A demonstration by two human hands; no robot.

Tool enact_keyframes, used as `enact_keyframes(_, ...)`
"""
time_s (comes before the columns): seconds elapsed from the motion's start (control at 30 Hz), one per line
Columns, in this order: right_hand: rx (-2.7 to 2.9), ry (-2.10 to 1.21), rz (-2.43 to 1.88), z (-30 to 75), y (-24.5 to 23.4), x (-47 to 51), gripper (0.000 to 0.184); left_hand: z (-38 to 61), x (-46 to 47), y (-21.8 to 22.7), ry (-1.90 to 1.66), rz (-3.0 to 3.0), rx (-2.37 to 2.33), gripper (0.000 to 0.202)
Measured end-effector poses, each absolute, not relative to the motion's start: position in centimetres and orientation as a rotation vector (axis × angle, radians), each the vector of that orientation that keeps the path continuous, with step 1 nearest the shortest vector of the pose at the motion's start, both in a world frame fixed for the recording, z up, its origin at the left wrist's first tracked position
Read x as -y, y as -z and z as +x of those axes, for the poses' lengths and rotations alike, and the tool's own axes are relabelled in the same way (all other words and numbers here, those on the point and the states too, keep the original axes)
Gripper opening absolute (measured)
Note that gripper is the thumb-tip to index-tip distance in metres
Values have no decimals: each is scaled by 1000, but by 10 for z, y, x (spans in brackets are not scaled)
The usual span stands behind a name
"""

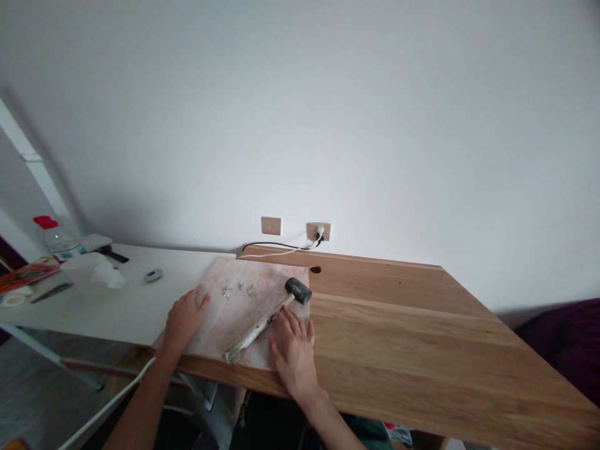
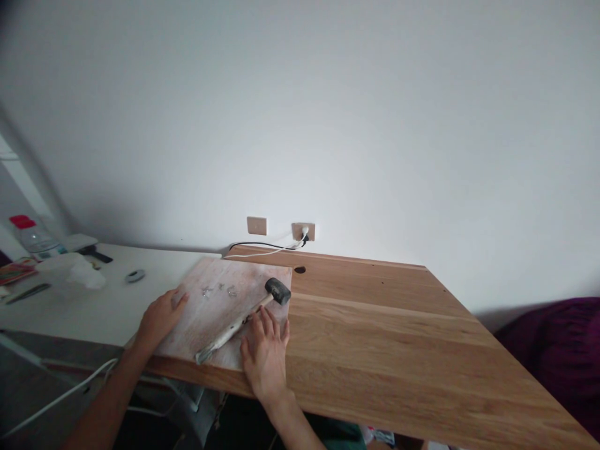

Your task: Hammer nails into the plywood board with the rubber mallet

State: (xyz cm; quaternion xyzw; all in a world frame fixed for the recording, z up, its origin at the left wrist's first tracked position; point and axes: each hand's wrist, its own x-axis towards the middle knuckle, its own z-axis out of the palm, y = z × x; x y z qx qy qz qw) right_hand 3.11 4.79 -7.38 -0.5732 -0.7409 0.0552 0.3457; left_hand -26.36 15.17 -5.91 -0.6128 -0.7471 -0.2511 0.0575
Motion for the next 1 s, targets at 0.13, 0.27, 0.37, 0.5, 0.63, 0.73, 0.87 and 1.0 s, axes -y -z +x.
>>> enact_keyframes(0.13, 1943, -75, -1467, 52, 81, -48, 50, -252, -140, 51, 752, -1847, 2318, 65)
enact_keyframes(0.27, 1963, -18, -1457, 84, 89, -48, 47, -233, -130, 50, 798, -1901, 2287, 60)
enact_keyframes(0.37, 1956, 12, -1464, 112, 92, -45, 45, -211, -125, 56, 851, -1935, 2210, 55)
enact_keyframes(0.5, 1958, 18, -1477, 150, 92, -36, 43, -182, -119, 65, 922, -1953, 2131, 52)
enact_keyframes(0.63, 1945, -9, -1511, 188, 96, -24, 44, -161, -112, 72, 1073, -2096, 2021, 49)
enact_keyframes(0.73, 1918, 8, -1533, 215, 101, -14, 45, -145, -104, 79, 1186, -2174, 1911, 46)
enact_keyframes(0.87, 1878, -4, -1551, 244, 104, 5, 45, -123, -88, 88, 1255, -2213, 1785, 42)
enact_keyframes(1.0, 1861, -82, -1592, 272, 103, 26, 45, -107, -72, 93, 1370, -2317, 1754, 38)
